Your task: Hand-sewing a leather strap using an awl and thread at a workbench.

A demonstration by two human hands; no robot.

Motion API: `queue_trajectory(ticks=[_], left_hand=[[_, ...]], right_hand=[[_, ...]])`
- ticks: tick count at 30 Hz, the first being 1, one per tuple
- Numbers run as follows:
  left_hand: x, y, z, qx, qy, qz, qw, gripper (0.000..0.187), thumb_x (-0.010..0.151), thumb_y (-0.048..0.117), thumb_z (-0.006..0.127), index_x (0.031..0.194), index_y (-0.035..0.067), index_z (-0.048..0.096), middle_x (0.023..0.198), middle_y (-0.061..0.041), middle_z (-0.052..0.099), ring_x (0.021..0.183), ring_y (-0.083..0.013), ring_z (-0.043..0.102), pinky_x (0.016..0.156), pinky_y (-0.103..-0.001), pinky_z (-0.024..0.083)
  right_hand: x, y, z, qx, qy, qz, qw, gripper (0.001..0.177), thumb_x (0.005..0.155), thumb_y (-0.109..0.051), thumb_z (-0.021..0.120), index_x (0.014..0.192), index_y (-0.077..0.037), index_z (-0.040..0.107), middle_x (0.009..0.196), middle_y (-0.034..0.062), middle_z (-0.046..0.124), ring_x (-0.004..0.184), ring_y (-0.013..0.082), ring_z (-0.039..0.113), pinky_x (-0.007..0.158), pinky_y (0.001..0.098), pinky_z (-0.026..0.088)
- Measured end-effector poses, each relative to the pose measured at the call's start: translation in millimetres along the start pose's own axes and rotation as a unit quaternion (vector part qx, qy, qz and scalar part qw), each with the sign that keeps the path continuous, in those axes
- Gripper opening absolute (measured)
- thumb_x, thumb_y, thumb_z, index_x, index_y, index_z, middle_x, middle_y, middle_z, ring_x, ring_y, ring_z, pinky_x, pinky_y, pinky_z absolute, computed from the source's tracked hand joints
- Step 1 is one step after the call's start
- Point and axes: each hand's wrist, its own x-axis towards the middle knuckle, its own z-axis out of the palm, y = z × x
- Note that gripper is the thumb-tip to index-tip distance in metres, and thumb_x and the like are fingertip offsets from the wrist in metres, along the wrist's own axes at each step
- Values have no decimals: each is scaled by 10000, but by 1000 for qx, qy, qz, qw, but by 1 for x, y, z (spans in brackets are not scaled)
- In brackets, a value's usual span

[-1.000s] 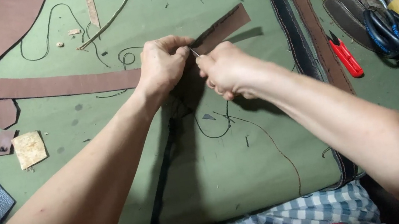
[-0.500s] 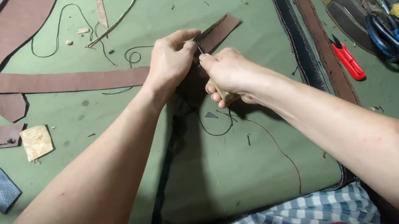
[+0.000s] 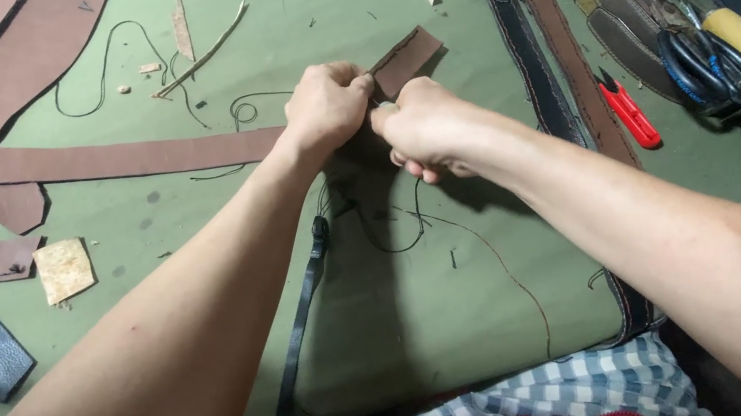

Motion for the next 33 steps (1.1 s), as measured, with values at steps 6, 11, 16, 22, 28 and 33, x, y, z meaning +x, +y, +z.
queue_trajectory(ticks=[6, 11, 16, 22, 28, 33], left_hand=[[-6, -3, -6, -57, 2, -9, 998, 290, 926, 367, 564, 1061, 263, 799, 914, -32, 792, 1101, -302, 729, 965, -496, 543], [-15, 4, -11, -26, -7, -15, 1000, 342, 913, 327, 536, 1136, 252, 784, 985, -47, 792, 1110, -312, 724, 948, -498, 554], [-14, -4, -13, -66, 2, -34, 997, 321, 908, 309, 558, 1127, 272, 789, 1012, -35, 787, 1097, -293, 728, 937, -490, 554], [-30, 9, -22, -93, 2, -39, 995, 334, 956, 244, 545, 1184, 178, 781, 1110, -112, 778, 1151, -334, 710, 956, -490, 551], [-24, -4, -21, -107, 3, -29, 994, 334, 958, 237, 541, 1186, 169, 776, 1131, -118, 772, 1162, -335, 702, 975, -499, 545], [-16, -13, -17, -109, 15, -11, 994, 330, 954, 262, 531, 1168, 198, 774, 921, -41, 793, 1077, -254, 740, 973, -467, 553]], right_hand=[[19, -3, -8, 396, -202, 126, 887, 294, 1094, -295, 364, 912, -65, 351, 728, -69, 228, 464, -14, 336, 355, 76, 218], [26, 3, -12, 455, -232, 135, 849, 293, 1107, -251, 406, 894, -60, 344, 721, -96, 249, 451, -57, 346, 329, 55, 215], [36, -5, 0, 233, -172, 66, 955, 280, 1083, -277, 413, 1115, 0, 397, 727, -5, 369, 467, -4, 403, 328, 124, 282], [43, -5, 13, 148, -90, 49, 984, 329, 1023, -234, 490, 1138, 74, 501, 670, 70, 528, 402, 72, 508, 300, 223, 386], [37, -14, 13, 179, -95, 56, 978, 293, 1014, -207, 468, 1080, 72, 529, 638, 60, 505, 396, 73, 479, 307, 221, 364], [25, -28, -9, 370, -195, 166, 893, 162, 1020, -155, 466, 911, -36, 460, 649, -101, 321, 414, -54, 352, 357, 50, 230]])
